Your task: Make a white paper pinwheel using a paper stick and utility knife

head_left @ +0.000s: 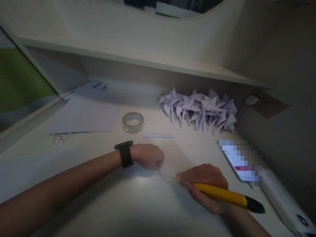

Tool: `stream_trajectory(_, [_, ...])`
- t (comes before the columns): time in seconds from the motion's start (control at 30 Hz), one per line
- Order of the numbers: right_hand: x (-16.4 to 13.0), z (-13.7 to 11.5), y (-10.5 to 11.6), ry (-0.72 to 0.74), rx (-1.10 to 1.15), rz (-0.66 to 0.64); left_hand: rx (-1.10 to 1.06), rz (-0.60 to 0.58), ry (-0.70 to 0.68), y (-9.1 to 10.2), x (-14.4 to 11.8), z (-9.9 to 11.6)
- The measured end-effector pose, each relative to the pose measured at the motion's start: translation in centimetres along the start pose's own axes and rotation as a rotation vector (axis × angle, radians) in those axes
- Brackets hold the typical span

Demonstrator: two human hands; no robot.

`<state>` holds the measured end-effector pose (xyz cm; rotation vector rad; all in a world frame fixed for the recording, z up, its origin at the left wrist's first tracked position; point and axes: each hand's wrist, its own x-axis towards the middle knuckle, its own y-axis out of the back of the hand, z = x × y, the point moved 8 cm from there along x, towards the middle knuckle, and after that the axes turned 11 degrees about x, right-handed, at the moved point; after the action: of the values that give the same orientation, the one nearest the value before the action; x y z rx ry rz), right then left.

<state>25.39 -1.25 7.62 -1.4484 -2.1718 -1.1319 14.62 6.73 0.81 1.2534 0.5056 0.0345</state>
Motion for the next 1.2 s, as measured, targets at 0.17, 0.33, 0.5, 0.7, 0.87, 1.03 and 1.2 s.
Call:
stream_trajectory(0.17, [0.09, -0.09, -0.14, -0.005, 0.027, -0.019, 0.006, 0.02, 0.017, 0.2, -0.06, 0.04])
stream_trajectory(0.33, [0.03, -0.02, -0.08, -0.005, 0.018, 0.002, -0.057, 0.03, -0.011, 0.04, -0.21, 0.03])
stream_trajectory(0.5, [-0.13, 0.02, 0.05, 0.005, -0.009, 0.013, -0.015, 0.024, 0.051, -0.13, -0.15, -0.18])
stream_trajectory(0.7, [0.11, -0.15, -0.11, -0.001, -0.015, -0.015, -0.093, 0.039, 0.009, 0.0, -0.39, -0.15])
stream_trajectory(0.87, [0.31, -0.18, -0.07, -0.015, -0.009, -0.013, -0.093, 0.052, 0.017, -0.13, -0.57, -0.41])
stream_trajectory(1.03, [0.15, 0.08, -0.03, -0.016, -0.02, 0.008, -0.075, 0.049, 0.019, -0.23, -0.51, -0.44])
stream_trajectory(1.2, [0.2, 0.04, 0.24, -0.052, -0.041, 0.044, -0.085, 0.058, 0.035, -0.23, -0.5, -0.51])
